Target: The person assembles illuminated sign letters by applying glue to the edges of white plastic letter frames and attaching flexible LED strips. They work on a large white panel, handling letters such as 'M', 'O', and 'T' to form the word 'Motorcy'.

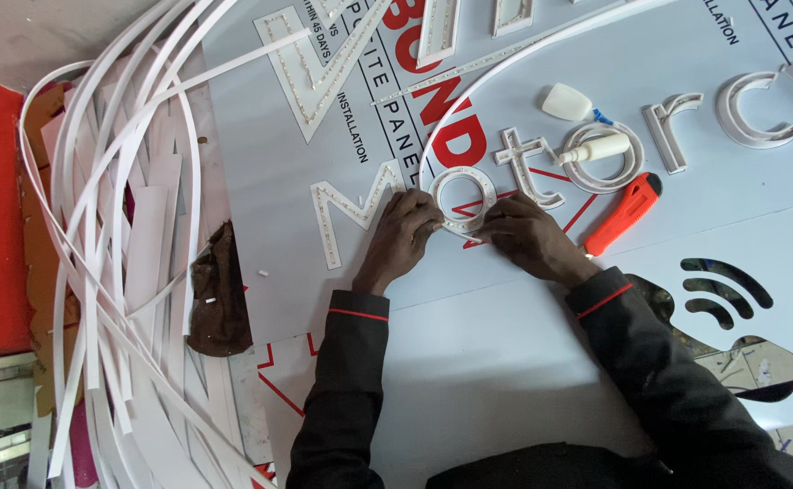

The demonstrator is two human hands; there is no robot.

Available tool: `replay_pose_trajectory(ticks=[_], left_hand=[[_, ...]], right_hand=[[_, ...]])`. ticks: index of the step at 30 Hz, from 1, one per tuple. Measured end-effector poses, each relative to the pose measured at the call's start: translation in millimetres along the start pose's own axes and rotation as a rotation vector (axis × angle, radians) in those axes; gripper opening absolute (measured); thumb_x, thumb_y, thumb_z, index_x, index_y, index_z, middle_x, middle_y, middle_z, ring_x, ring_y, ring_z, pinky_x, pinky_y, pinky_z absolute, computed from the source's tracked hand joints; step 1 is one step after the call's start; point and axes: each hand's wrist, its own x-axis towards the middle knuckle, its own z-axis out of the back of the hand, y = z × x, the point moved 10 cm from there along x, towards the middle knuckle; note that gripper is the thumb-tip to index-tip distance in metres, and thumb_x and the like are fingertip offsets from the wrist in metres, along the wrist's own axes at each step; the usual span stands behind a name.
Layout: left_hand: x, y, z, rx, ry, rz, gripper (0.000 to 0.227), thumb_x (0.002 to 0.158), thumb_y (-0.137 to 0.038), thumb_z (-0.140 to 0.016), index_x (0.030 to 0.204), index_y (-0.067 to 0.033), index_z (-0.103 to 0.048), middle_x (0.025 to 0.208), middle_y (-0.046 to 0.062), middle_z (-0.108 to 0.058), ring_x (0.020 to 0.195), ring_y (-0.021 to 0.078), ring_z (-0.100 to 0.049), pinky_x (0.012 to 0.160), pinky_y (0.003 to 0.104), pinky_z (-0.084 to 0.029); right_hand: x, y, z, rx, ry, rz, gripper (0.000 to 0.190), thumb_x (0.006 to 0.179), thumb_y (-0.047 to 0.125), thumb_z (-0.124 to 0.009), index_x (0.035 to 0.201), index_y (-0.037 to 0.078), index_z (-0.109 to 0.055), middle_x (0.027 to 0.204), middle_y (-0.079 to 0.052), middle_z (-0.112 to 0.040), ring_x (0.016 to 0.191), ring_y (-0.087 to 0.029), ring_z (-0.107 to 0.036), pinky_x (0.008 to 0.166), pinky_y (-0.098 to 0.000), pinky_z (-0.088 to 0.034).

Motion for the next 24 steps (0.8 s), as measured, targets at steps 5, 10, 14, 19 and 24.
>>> replay_pose_trajectory(ticks=[5,10,14,19,24], left_hand=[[-2,-3,-1,0.021,-0.025,-0.007,0.015,0.118,-0.018,-0.063,0.108,-0.0165,-0.075,0.113,0.003,-0.062,0.109,0.0337,-0.067,0.097,0.048,-0.055],[-2,0,0,0.028,-0.038,0.017,0.013,0.117,-0.016,-0.063,0.109,-0.0172,-0.074,0.113,0.002,-0.061,0.111,0.0339,-0.066,0.097,0.049,-0.055],[-1,1,-4,0.012,-0.021,-0.003,0.013,0.117,-0.017,-0.064,0.108,-0.0171,-0.074,0.111,0.002,-0.059,0.11,0.0336,-0.065,0.097,0.049,-0.054],[-3,2,-6,0.018,-0.009,-0.026,0.012,0.115,-0.014,-0.066,0.107,-0.0164,-0.074,0.11,0.001,-0.058,0.111,0.0337,-0.065,0.095,0.049,-0.053],[-3,0,-5,0.042,-0.003,-0.042,0.012,0.117,-0.016,-0.064,0.109,-0.0173,-0.073,0.111,0.0,-0.058,0.115,0.0304,-0.064,0.096,0.047,-0.053]], right_hand=[[-4,-12,-4,0.039,-0.054,0.056,0.019,0.102,0.009,-0.076,0.117,0.012,-0.087,0.114,-0.013,-0.075,0.104,-0.04,-0.069,0.089,-0.0523,-0.056],[-1,-5,-3,0.063,-0.101,0.033,0.014,0.104,0.012,-0.08,0.115,0.008,-0.087,0.111,-0.016,-0.074,0.101,-0.039,-0.068,0.087,-0.0514,-0.054],[0,-18,-4,-0.004,-0.126,0.03,0.012,0.105,0.006,-0.076,0.112,0.007,-0.086,0.11,-0.017,-0.073,0.102,-0.043,-0.069,0.087,-0.0532,-0.055],[2,-21,-9,-0.033,-0.126,0.042,0.013,0.105,0.004,-0.074,0.108,0.009,-0.085,0.106,-0.015,-0.072,0.1,-0.041,-0.069,0.086,-0.0524,-0.055],[2,-22,-10,-0.046,-0.146,0.018,0.012,0.11,0.007,-0.072,0.11,0.01,-0.084,0.102,-0.016,-0.069,0.098,-0.046,-0.067,0.084,-0.0556,-0.054]])
